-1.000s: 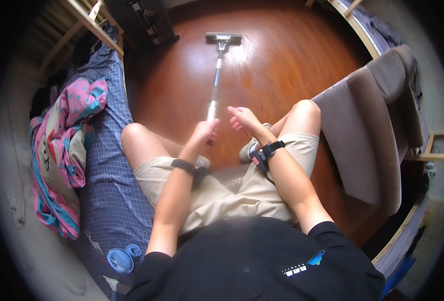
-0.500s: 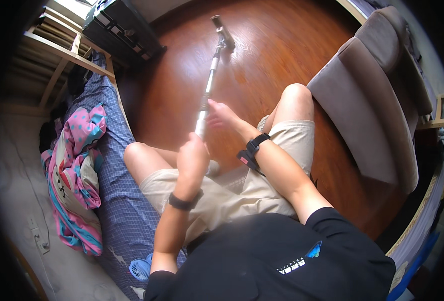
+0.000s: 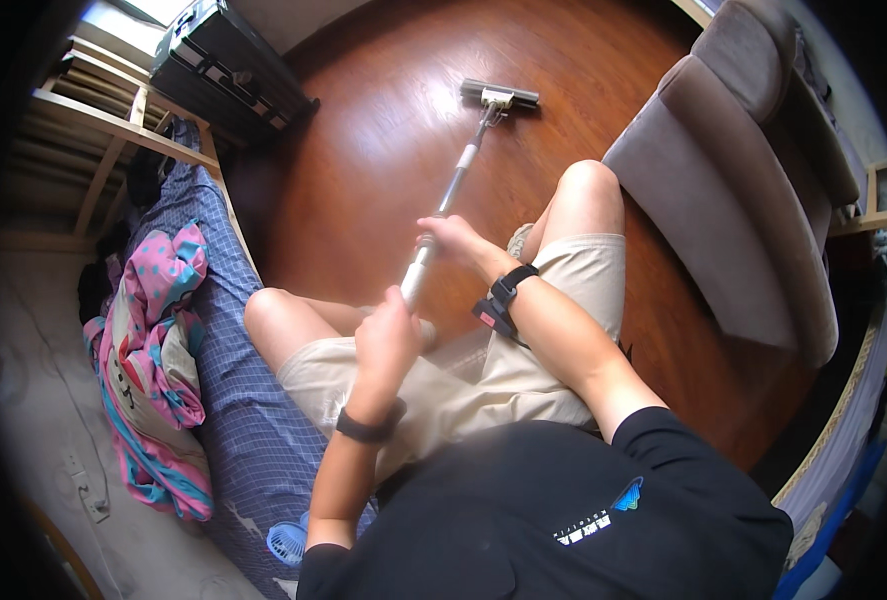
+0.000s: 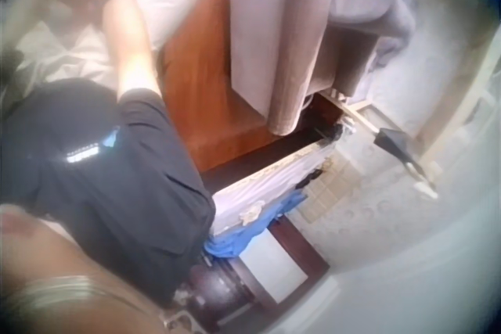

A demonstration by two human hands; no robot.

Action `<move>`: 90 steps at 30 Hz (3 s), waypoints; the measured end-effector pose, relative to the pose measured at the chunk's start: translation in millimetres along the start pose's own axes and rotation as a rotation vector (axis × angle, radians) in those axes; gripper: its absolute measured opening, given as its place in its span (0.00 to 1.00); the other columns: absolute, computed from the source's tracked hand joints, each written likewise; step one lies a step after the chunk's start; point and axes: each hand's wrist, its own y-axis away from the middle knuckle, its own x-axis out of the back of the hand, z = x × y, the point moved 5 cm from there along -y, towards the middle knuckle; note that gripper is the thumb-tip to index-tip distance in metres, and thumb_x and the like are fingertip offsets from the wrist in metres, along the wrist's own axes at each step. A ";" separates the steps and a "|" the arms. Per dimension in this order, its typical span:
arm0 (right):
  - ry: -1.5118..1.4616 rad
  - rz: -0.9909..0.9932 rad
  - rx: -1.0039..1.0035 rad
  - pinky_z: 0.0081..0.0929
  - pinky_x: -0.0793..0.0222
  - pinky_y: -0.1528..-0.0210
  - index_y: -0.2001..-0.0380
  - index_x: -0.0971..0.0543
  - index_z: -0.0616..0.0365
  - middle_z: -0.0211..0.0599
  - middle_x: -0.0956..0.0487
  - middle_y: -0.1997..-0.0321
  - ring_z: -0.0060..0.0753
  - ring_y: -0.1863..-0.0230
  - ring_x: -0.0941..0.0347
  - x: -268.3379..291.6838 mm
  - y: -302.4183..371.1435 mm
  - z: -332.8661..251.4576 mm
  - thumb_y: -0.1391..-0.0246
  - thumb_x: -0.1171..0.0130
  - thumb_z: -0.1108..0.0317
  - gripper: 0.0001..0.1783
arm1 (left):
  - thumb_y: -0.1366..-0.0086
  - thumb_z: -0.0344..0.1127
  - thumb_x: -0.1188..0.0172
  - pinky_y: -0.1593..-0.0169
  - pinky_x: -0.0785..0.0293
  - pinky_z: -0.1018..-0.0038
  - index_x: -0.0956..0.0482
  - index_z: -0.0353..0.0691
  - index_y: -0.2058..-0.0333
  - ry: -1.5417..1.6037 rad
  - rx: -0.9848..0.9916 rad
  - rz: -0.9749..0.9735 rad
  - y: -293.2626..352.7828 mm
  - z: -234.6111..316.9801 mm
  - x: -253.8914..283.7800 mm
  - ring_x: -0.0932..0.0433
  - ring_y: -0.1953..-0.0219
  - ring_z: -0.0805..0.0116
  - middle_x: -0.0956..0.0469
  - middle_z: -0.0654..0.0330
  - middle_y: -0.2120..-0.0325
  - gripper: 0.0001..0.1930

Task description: The person cleans the wooden floor in a room by pushing and pulling the head of a vacuum cleaner over the surface while seated.

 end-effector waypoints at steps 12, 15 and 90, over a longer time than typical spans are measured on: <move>0.286 -0.123 -0.134 0.34 0.20 0.62 0.61 0.24 0.69 0.45 0.20 0.66 0.39 0.66 0.19 -27.2 19.2 19.4 0.39 0.46 0.53 0.23 | 0.38 0.37 0.42 0.65 0.29 0.50 0.29 0.37 0.56 0.291 0.058 -0.057 62.4 -41.0 27.1 0.23 0.68 0.37 0.21 0.41 0.73 0.15; 0.350 -0.214 -0.165 0.33 0.20 0.62 0.60 0.24 0.70 0.48 0.19 0.64 0.39 0.65 0.19 -41.2 34.2 28.1 0.38 0.49 0.51 0.26 | 0.39 0.37 0.41 0.65 0.29 0.50 0.27 0.37 0.56 0.242 0.110 -0.105 77.3 -51.0 40.0 0.23 0.69 0.38 0.21 0.43 0.73 0.15; 0.272 0.060 0.148 0.26 0.23 0.79 0.72 0.25 0.70 0.45 0.20 0.77 0.34 0.79 0.21 -32.9 35.1 -2.5 0.49 0.40 0.64 0.16 | 0.38 0.33 0.41 0.74 0.29 0.68 0.25 0.31 0.52 0.289 0.165 -0.175 134.3 -31.4 150.0 0.23 0.82 0.60 0.26 0.50 0.84 0.17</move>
